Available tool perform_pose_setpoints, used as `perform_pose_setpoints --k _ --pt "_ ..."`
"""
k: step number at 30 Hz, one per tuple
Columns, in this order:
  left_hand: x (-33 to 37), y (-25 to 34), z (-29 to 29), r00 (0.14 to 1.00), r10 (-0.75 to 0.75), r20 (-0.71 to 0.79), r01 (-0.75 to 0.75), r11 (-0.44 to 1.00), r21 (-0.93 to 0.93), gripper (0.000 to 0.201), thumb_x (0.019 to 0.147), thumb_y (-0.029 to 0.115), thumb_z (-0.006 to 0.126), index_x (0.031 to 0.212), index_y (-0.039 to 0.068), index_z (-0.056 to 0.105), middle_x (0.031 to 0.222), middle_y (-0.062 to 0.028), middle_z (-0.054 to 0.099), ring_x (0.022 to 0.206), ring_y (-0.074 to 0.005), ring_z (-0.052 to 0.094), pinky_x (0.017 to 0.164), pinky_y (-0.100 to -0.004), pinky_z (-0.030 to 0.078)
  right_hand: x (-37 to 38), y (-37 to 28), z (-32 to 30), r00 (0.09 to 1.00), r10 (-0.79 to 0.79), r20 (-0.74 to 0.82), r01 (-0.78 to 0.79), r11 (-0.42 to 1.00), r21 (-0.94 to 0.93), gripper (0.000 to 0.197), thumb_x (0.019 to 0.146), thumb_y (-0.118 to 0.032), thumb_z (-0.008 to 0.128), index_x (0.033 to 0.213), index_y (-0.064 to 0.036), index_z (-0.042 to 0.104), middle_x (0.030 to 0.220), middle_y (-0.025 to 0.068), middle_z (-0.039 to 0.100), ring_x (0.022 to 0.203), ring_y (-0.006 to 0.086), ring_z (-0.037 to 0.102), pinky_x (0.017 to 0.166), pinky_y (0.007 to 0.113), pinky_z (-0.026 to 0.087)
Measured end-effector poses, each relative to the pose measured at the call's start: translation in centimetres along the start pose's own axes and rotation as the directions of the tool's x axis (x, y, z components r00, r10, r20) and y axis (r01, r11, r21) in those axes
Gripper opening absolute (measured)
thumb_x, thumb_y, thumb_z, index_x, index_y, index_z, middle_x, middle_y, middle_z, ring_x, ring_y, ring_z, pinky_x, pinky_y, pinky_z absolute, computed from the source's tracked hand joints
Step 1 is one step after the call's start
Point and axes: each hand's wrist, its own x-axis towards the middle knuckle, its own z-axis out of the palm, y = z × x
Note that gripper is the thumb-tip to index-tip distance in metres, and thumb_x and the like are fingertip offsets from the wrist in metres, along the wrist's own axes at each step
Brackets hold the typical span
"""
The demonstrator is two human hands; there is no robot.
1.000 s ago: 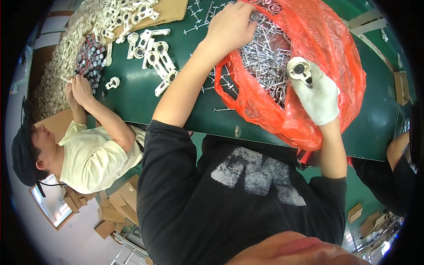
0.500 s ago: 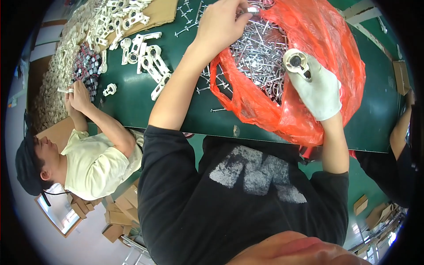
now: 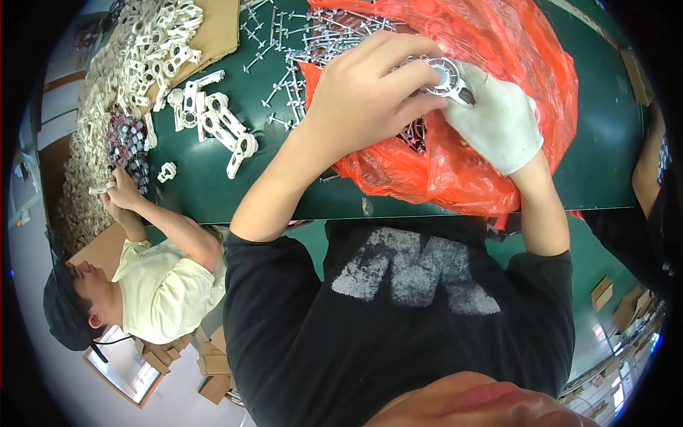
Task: The person assembles small metal parts and plastic housings by hand at an industrial workstation.
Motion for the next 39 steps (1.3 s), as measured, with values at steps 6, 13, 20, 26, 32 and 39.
perform_pose_setpoints --k 6,13,20,26,32,39 --pt "-0.4 0.2 0.4 0.997 -0.062 -0.038 0.062 0.998 -0.008 0.054 0.066 0.016 0.09 0.116 0.009 0.073 0.108 -0.0066 0.068 0.095 -0.025 0.065 0.077 -0.035 0.054 -0.3 0.7 0.2 0.995 -0.103 -0.018 0.103 0.995 -0.003 0.032 0.083 -0.027 0.074 0.111 -0.011 0.071 0.078 0.0139 0.071 0.075 0.0339 0.072 0.062 0.044 0.057" --pt "-0.6 0.1 0.9 0.999 -0.051 -0.013 0.05 0.998 -0.042 0.056 0.071 0.015 0.087 0.123 0.006 0.069 0.12 -0.0104 0.072 0.104 -0.0259 0.071 0.086 -0.0334 0.059 -0.2 0.1 -0.2 0.997 -0.078 0.024 0.078 0.997 0.006 0.03 0.084 -0.026 0.074 0.108 -0.0092 0.07 0.079 0.0111 0.072 0.076 0.0324 0.072 0.063 0.043 0.057" --pt "-0.5 0.3 0.3 0.995 0.089 -0.036 -0.089 0.996 -0.02 0.054 0.072 0.012 0.085 0.122 0.003 0.068 0.121 -0.0114 0.072 0.106 -0.0261 0.071 0.088 -0.0334 0.06 0.2 -0.2 -2.3 0.963 -0.007 0.271 -0.118 0.89 0.441 0.029 0.09 -0.025 0.069 0.11 -0.0043 0.068 0.075 0.0064 0.064 0.067 0.0215 0.064 0.062 0.035 0.051" --pt "0.2 1.4 -0.1 0.994 0.107 -0.008 -0.106 0.97 -0.217 0.059 0.075 0.008 0.086 0.128 -0.005 0.063 0.123 -0.0191 0.069 0.112 -0.0316 0.069 0.095 -0.0375 0.057 -0.3 0.4 -1.8 0.879 -0.014 0.476 -0.276 0.801 0.532 0.034 0.096 -0.029 0.067 0.116 -0.0012 0.069 0.078 0.0001 0.06 0.07 0.0112 0.057 0.066 0.03 0.049" --pt "-0.5 1.3 0.6 0.958 -0.221 0.18 0.285 0.708 -0.647 0.038 0.097 0.01 0.068 0.129 -0.009 0.061 0.128 -0.0212 0.067 0.118 -0.0263 0.065 0.102 -0.0359 0.051 -0.7 -0.3 -1.2 0.983 -0.121 0.136 0.069 0.938 0.34 0.031 0.094 -0.037 0.07 0.101 -0.0059 0.07 0.082 0.013 0.07 0.074 0.0282 0.069 0.068 0.037 0.054" --pt "0.0 0.2 0.4 0.957 -0.245 0.155 0.285 0.688 -0.668 0.027 0.096 0.009 0.069 0.119 -0.006 0.069 0.121 -0.0162 0.069 0.114 -0.022 0.065 0.096 -0.0326 0.053 -0.4 -0.7 -0.2 0.991 -0.13 0.036 0.118 0.965 0.234 0.031 0.092 -0.037 0.071 0.104 -0.0089 0.07 0.082 0.014 0.07 0.075 0.0336 0.07 0.067 0.04 0.054"
